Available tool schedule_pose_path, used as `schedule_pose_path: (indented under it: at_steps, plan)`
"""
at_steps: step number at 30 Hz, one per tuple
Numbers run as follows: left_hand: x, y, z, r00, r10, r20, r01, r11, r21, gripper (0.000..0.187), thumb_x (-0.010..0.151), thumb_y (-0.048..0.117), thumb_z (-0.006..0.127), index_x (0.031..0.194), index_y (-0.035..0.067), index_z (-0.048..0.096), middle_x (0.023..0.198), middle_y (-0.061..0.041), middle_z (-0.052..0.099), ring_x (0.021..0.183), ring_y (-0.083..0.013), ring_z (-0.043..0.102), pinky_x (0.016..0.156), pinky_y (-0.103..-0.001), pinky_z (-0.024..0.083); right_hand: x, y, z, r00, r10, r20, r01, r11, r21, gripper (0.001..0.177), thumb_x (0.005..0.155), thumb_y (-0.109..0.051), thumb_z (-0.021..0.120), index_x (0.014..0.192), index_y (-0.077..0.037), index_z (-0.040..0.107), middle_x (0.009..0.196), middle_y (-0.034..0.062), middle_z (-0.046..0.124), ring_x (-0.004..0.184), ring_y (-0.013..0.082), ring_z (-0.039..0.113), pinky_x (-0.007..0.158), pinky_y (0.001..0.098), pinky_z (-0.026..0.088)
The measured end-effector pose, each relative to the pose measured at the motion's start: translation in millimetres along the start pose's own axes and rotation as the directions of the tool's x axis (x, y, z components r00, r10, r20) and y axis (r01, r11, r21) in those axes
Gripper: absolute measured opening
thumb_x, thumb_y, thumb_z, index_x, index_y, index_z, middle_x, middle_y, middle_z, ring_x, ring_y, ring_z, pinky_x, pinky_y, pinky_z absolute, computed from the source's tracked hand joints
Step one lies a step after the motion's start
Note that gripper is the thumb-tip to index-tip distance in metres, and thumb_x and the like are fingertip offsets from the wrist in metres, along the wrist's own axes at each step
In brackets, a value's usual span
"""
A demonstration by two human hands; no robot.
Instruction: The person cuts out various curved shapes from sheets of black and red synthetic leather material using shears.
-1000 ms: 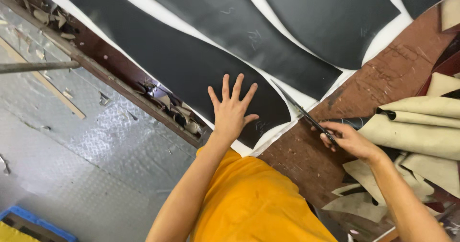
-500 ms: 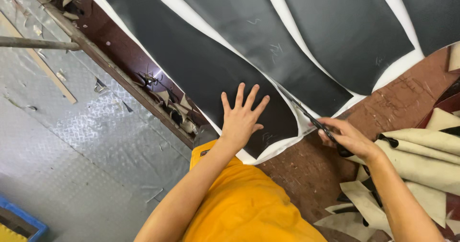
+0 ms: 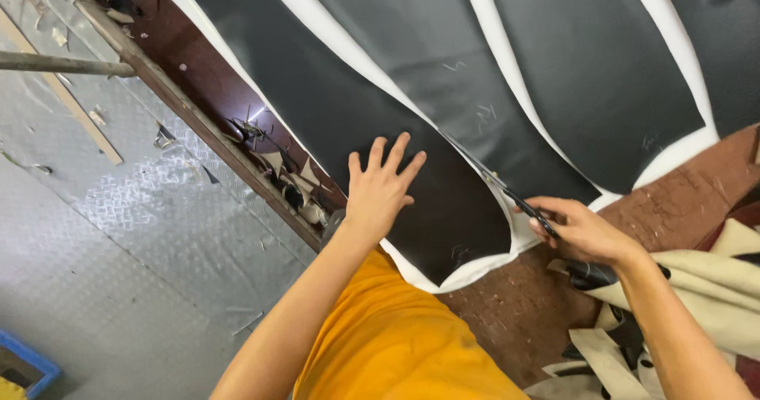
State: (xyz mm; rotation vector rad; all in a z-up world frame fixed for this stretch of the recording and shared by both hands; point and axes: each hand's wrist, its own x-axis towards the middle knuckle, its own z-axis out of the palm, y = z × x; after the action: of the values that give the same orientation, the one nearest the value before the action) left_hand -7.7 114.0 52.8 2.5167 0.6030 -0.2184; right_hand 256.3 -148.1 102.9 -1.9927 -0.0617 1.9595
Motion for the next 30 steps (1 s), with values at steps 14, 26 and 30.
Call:
schedule_pose_path:
  at_steps: [14, 26, 30]
  plan:
    - [6.7, -15.7, -6.9, 0.997, 0.074, 0.020, -0.074, 0.997, 0.000, 0.084, 0.074, 0.035, 0.084, 0.149, 0.023, 0.050, 0.159, -0.009, 0.038, 0.138, -0.0365, 0.041, 0.100, -0.067, 0.038, 18.8, -73.6, 31.5, 0.995, -0.047, -0.083, 0.030, 0.981, -0.194, 0.048, 0.089, -0.025, 0.071, 0.133, -0.007, 0.070, 0.075, -0.0009, 0.059, 0.069, 0.0097, 0.049, 0.060, 0.0277, 0.042]
    - [-1.8, -15.4, -0.1, 0.997, 0.081, -0.017, -0.081, 0.997, 0.002, 0.086, 0.071, 0.036, 0.085, 0.149, 0.023, 0.050, 0.160, -0.009, 0.036, 0.139, -0.0360, 0.040, 0.100, -0.068, 0.039, 27.8, -119.1, 46.3, 0.995, -0.097, -0.008, 0.093, 0.975, -0.203, 0.041, 0.091, -0.022, 0.066, 0.128, -0.004, 0.070, 0.076, 0.0007, 0.059, 0.065, 0.0105, 0.050, 0.058, 0.0275, 0.045]
    - [-0.5, -15.7, 3.4, 0.996, 0.079, -0.034, -0.079, 0.997, 0.007, 0.088, 0.069, 0.037, 0.085, 0.148, 0.025, 0.050, 0.159, -0.008, 0.036, 0.139, -0.0358, 0.040, 0.099, -0.068, 0.039, 51.7, -140.5, 43.5, 0.981, -0.195, 0.025, 0.196, 0.957, -0.215, 0.038, 0.094, -0.015, 0.062, 0.130, -0.004, 0.068, 0.079, -0.0002, 0.061, 0.067, 0.0092, 0.052, 0.059, 0.0257, 0.044]
